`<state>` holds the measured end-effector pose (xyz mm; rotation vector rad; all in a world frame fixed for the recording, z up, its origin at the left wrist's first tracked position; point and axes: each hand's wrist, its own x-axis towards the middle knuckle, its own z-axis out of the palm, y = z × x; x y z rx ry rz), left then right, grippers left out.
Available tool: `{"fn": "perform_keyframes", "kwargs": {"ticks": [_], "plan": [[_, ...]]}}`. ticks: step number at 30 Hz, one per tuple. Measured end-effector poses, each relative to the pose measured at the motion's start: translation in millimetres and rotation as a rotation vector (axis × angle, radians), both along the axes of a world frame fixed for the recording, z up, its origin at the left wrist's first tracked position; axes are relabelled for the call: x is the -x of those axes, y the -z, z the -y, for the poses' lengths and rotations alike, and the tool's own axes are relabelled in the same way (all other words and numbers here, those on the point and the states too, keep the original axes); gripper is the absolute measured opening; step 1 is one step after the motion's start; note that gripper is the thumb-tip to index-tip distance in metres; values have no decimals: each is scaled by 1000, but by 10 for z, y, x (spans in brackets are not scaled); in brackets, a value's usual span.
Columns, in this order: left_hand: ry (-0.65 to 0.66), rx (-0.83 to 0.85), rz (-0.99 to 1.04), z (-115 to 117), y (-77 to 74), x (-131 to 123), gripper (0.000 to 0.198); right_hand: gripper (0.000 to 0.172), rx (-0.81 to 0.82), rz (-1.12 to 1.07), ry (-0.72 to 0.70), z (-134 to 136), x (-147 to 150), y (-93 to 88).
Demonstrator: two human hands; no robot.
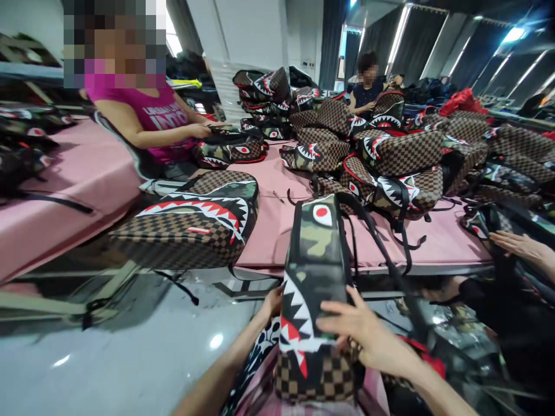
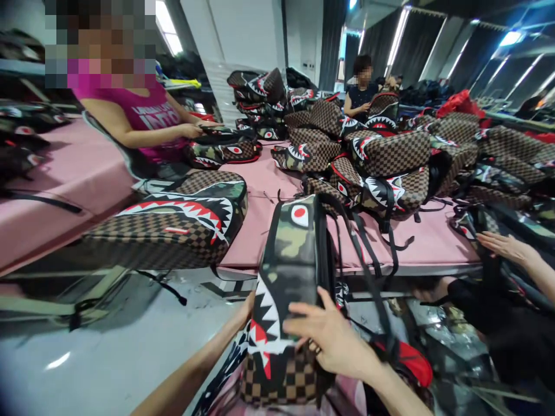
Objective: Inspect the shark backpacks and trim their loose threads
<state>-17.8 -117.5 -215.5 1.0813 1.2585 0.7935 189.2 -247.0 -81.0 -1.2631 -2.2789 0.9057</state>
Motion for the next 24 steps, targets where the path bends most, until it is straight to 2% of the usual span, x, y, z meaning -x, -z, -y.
{"fn": "perform_keyframes", "kwargs": {"ticks": [3,5,6,7,8,10,11,13,14,15,16,17,19,22,24], "plan": [[-22,-29,-32,-32,13,187,30,65,112,11,-122,-77,359,305],[-114,-122,-61,-58,-91,302,31,65,127,-25,-104,-77,431,371],[-162,-214,-83,-81,-180,331,30,61,143,-60,-71,-72,413,365],[-207,-383,-124,-112,-288,335,29,54,173,-111,-36,-68,366,345],[-174,-558,-164,-151,-407,315,27,44,206,-193,17,-63,294,325],[33,-860,-194,-243,-645,219,22,30,236,-451,265,-44,101,310],[157,-950,-190,-290,-749,154,21,32,210,-606,467,-30,-7,320],[314,-1037,-189,-380,-904,15,21,34,60,-848,937,4,-210,360],[368,-1048,-204,-420,-954,-51,20,33,-33,-880,1126,19,-285,378],[427,-1041,-223,-457,-988,-113,19,31,-102,-843,1232,27,-331,386],[498,-1019,-237,-489,-1010,-168,17,28,-133,-752,1250,24,-342,381],[578,-980,-242,-519,-1025,-218,16,25,-134,-632,1190,5,-316,360],[728,-872,-235,-573,-1048,-301,15,24,-105,-375,906,-91,-175,282],[888,-760,-233,-647,-1107,-388,15,45,-125,-27,484,-323,123,148],[983,-744,-228,-688,-1174,-426,15,57,-128,214,354,-453,271,104]]}}
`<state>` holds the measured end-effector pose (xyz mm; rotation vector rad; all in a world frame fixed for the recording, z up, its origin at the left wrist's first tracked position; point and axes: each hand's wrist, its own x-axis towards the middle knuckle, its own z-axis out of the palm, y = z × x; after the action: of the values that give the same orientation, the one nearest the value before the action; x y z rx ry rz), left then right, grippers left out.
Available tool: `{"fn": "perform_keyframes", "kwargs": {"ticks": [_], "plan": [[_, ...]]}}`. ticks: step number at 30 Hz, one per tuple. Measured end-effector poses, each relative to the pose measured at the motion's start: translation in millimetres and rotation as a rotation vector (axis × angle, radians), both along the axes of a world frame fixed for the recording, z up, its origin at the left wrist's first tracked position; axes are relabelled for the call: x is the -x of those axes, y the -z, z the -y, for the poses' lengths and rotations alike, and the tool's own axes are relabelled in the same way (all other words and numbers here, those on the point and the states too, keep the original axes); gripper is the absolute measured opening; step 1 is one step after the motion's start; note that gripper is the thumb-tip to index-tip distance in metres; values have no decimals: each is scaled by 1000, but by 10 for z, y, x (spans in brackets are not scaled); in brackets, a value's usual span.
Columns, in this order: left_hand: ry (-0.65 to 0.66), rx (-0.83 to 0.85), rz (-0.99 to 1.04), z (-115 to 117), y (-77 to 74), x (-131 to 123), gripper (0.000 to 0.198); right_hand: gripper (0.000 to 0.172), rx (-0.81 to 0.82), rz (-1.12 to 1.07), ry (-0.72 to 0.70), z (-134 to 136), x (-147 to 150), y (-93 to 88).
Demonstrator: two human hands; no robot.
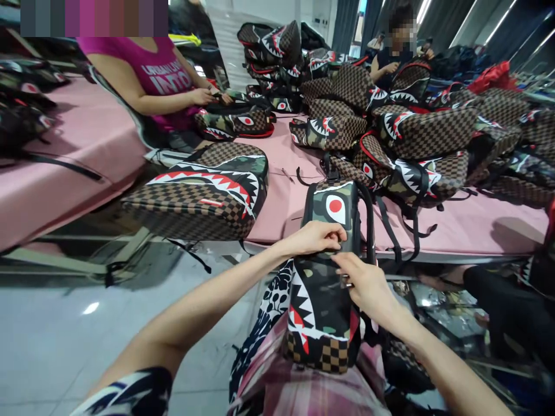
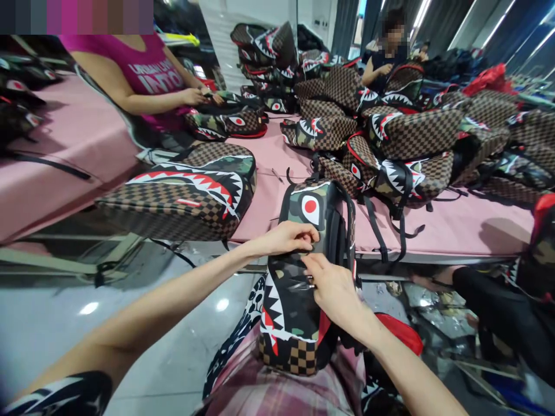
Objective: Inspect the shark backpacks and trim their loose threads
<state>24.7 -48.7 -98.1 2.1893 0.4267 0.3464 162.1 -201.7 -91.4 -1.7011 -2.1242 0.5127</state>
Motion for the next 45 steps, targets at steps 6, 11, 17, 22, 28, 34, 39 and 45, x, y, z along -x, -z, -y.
{"fn": "perform_keyframes", "kwargs": {"ticks": [6,11,17,22,28,34,39,45], "plan": [[57,-505,-38,-15,-195,-151,33,55,46,260,16,-6,-26,-21],[212,-820,-58,103,-124,-436,90,36,156,359,113,81,-175,-86],[212,-887,-112,237,34,-697,93,20,266,197,103,84,-303,-38],[89,-934,-94,298,207,-743,90,10,262,-211,76,114,-310,24],[59,-880,-51,257,230,-722,79,19,175,-312,-12,193,-383,79],[100,-539,160,380,134,-211,35,36,126,-242,18,403,-492,111],[50,-541,-58,711,165,64,37,32,101,-189,23,444,-488,143],[-167,-673,40,1056,413,44,8,24,-266,105,-22,583,-337,382]]}}
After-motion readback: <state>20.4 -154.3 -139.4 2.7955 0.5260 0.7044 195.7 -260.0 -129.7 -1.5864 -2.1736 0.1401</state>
